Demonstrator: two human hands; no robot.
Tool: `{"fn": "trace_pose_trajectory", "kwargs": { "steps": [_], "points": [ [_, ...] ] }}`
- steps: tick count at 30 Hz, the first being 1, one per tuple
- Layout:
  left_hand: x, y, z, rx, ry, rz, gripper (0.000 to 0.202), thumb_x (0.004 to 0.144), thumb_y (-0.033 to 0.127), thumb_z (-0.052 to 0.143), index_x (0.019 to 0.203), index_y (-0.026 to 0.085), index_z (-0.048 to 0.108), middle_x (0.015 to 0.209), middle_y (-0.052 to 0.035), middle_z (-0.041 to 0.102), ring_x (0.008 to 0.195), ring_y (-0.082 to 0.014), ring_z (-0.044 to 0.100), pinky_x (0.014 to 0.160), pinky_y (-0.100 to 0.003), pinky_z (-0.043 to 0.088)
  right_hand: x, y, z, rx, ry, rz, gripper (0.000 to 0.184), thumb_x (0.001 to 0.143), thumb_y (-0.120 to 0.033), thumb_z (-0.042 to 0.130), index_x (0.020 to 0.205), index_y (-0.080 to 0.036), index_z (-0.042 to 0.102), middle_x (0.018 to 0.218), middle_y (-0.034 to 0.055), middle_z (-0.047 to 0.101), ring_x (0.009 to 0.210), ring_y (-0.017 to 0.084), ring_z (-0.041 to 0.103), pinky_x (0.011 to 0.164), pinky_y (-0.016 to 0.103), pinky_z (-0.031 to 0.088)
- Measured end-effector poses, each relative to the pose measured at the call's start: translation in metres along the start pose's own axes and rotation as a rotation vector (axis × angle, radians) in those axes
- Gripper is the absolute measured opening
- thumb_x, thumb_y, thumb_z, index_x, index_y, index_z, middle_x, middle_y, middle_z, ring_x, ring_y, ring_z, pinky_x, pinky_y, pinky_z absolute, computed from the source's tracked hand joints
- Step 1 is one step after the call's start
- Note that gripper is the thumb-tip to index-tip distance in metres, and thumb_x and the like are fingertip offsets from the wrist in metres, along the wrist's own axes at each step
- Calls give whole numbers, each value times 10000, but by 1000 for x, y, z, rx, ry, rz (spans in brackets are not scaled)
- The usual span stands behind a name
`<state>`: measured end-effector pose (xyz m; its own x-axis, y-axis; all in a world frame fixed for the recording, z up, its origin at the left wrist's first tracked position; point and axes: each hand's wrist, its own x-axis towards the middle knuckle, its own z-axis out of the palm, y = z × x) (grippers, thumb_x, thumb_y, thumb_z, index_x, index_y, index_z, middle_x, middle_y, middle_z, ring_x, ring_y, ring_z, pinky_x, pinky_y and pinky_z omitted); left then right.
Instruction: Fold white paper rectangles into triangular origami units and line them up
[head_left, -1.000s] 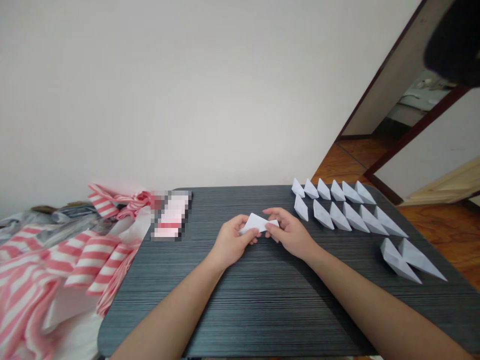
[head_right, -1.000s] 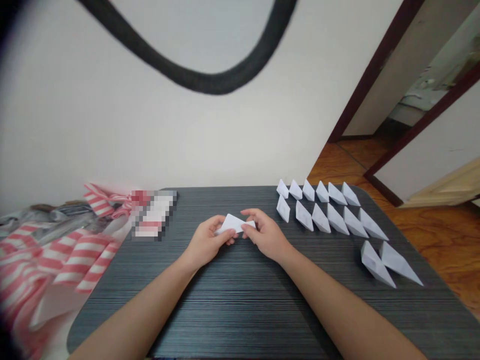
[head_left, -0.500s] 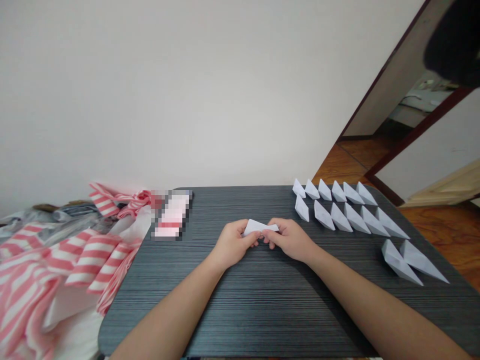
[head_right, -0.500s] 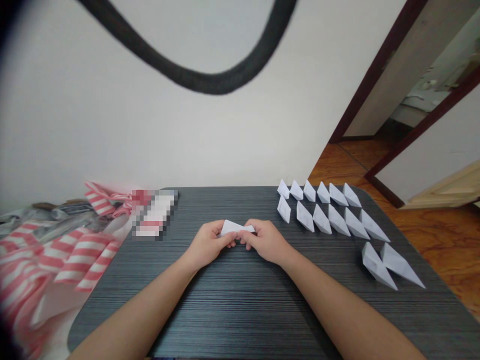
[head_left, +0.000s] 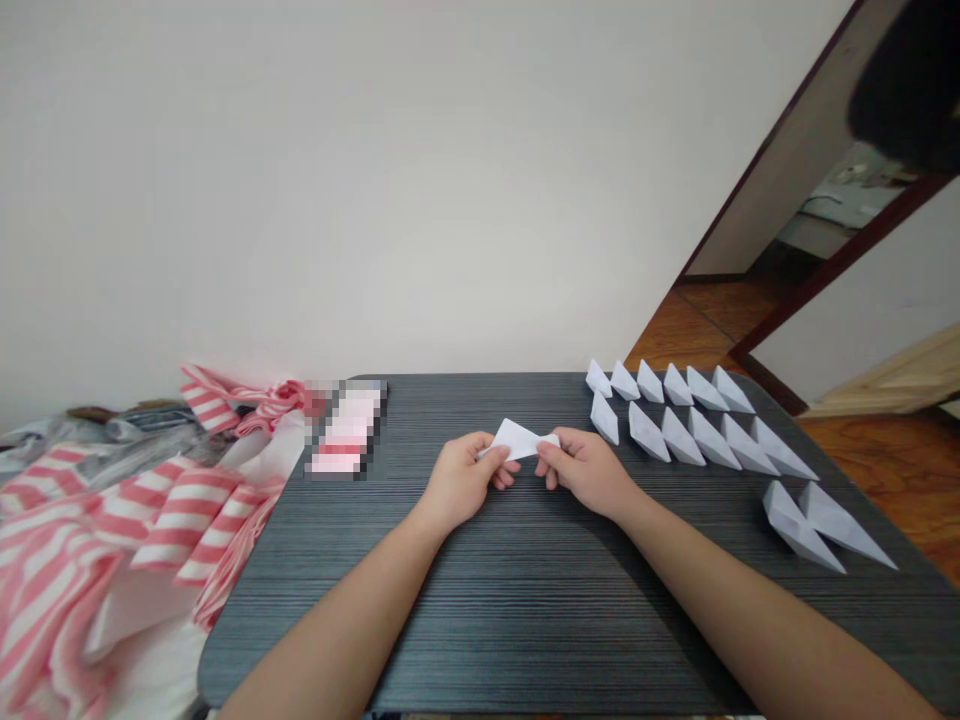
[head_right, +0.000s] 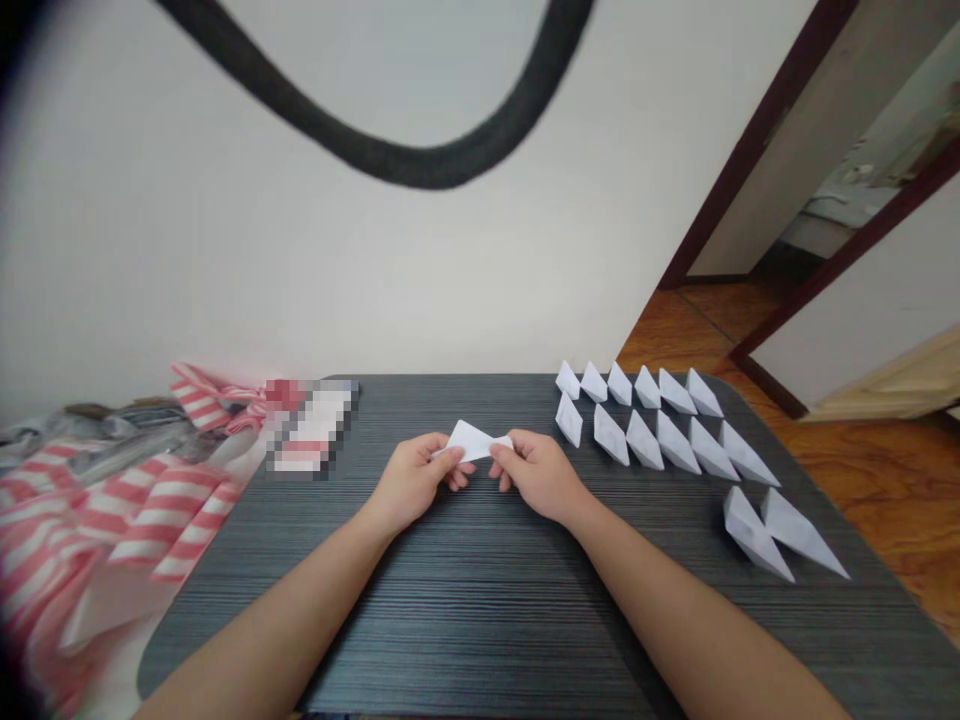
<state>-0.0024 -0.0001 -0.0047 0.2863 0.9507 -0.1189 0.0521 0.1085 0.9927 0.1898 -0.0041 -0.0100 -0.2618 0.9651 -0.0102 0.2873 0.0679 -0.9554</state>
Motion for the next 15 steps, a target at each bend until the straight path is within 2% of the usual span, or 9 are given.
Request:
{"fn": "trace_pose_trajectory", "kwargs": {
  "steps": [6, 15],
  "points": [
    [1, 1, -1, -34, 4, -25, 253, 808, 349, 558, 790, 100, 601, 651, -59, 669, 520, -110, 584, 534, -232, 477, 3, 4, 0, 66, 20, 35, 361, 890, -426, 454, 674, -164, 577, 503, -10, 572, 435, 92, 506, 455, 206, 358],
    [1, 0, -1, -124, 81, -44, 259, 803, 362, 567, 808, 103, 571, 728, -80, 689, 525, -118, 604, 516, -242, 489, 4, 6, -3, 89, 96, 46, 376, 878, -451, 471, 669, -164, 596, 472, -5, 562, 414, 84, 476, 419, 202, 315]
  ]
}}
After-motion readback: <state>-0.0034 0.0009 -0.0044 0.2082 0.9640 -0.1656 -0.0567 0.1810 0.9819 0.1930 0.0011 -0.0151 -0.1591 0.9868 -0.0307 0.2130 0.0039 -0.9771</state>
